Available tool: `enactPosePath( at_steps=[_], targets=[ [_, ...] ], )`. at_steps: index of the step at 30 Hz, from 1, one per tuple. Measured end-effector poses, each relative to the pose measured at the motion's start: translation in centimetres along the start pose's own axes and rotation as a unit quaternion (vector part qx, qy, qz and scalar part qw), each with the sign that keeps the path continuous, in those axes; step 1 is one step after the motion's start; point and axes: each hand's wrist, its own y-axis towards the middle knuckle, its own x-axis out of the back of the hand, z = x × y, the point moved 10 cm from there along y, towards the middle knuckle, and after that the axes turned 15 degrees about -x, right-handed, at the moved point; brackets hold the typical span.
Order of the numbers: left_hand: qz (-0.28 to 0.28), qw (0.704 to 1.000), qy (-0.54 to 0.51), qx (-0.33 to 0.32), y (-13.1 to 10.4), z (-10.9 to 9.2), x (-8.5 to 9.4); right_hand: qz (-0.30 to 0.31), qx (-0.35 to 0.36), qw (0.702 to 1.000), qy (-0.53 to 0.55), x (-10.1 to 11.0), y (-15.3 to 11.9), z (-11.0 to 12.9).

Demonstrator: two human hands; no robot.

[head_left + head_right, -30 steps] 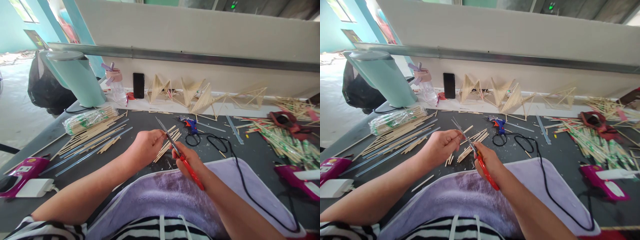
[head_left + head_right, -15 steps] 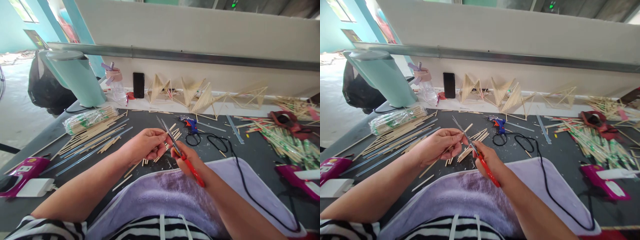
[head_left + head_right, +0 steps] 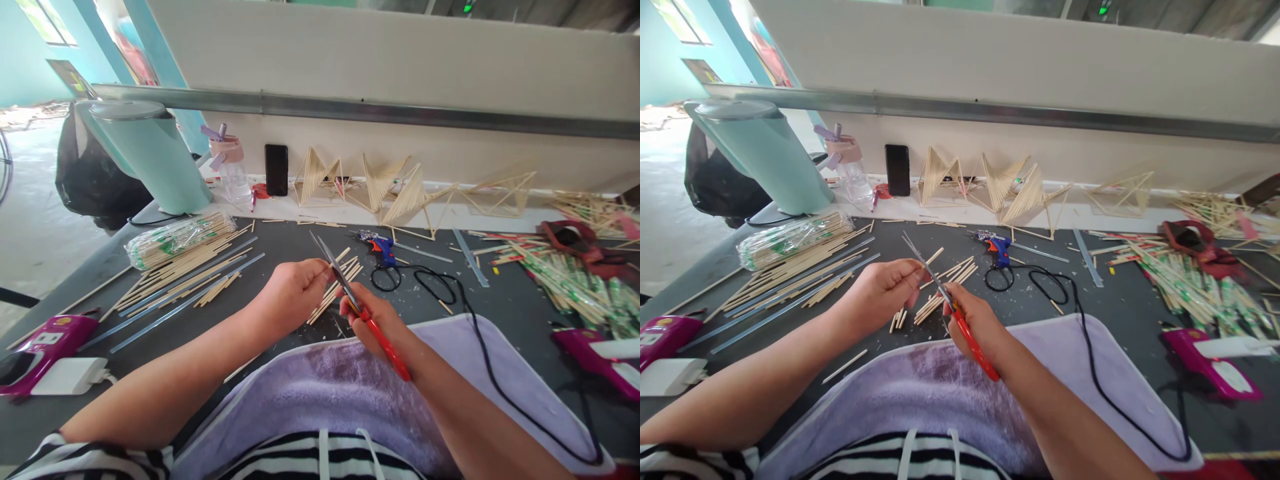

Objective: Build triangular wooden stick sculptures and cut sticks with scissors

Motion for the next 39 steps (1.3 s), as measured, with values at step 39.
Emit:
enactPosePath(
  at_steps=[39],
  targets=[
    [-0.007, 0.997, 0.064, -0.047, 0.2, -0.9, 0.4, 0.003, -0.031, 0.998, 0.048, 0.2, 0.0, 0.1]
  ],
)
